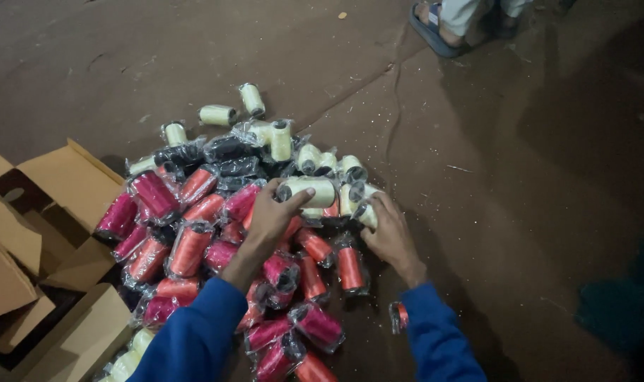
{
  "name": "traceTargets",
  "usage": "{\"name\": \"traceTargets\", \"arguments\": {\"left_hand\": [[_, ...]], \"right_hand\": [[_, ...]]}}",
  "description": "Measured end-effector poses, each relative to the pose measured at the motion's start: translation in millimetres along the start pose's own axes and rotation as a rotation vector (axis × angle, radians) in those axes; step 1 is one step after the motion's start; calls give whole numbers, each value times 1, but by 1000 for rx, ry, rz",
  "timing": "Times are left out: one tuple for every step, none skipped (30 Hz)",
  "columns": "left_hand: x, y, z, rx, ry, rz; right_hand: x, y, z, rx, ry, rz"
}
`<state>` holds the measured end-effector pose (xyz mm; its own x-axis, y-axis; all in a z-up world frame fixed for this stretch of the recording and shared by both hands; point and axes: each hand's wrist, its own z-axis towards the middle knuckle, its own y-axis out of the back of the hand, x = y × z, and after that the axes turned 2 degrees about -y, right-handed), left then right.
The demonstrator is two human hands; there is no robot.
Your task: The person picks up spools of thread from the floor and arranges them into a cardboard box, then folds the box flaps and places it onto a stack of boxes.
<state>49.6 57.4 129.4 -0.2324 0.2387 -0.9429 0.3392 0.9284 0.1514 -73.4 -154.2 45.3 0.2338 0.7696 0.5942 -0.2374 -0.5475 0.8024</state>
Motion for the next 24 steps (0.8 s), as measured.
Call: {"name": "traceTargets", "arguments": {"left_hand": [[-2,1,-5,-1,2,0],[-5,1,-9,31,8,16],[-8,1,-13,64,14,32],[-9,2,-15,61,13,31],[-10,3,-18,95,16,100],[-9,5,-22,125,18,171],[-12,10,-23,119,18,172],[-14,13,-24,226,-68,166],[-15,16,-26,333,-154,159],[-19,18,-29,332,-152,158],[-23,19,-32,425,-134,256],[-27,21,-35,514,-118,354],[-27,20,-35,510,-119,353],[-27,18,-34,541,-105,415],[-27,16,-33,572,-90,478],[-22,16,-29,569,-89,476],[-18,17,-24,571,-90,507],[-12,17,-21,577,-89,539],[-17,17,-30,578,-86,538],[-24,17,-37,556,-101,546],[-31,17,-44,535,-116,555],[-24,19,-42,533,-116,556],[-16,22,-40,490,-135,597],[-8,26,-39,446,-152,638]], "right_hand": [[0,1,-2,2,0,0],[-1,3,-3,7,4,57],[-1,4,-5,12,9,115],[-3,5,-4,13,11,115],[-5,6,-3,7,-25,182],[-6,4,-3,4,-59,252],[-5,6,-2,6,-54,255],[-5,9,-4,8,-28,345],[-6,11,-6,10,-3,435],[-5,13,-6,12,-4,435],[-4,14,-6,48,19,533],[-2,16,-3,84,47,630],[-2,16,-3,86,51,631],[-1,17,-2,155,83,793],[-1,17,-1,225,116,955],[10,19,-4,228,117,954],[20,20,-7,289,100,1031],[29,21,-12,349,78,1108],[34,15,-14,350,76,1108],[39,10,-12,370,59,1142],[44,5,-11,389,43,1175],[51,7,-12,389,45,1176],[57,9,-13,400,21,1215],[64,10,-16,413,-4,1255]]}}
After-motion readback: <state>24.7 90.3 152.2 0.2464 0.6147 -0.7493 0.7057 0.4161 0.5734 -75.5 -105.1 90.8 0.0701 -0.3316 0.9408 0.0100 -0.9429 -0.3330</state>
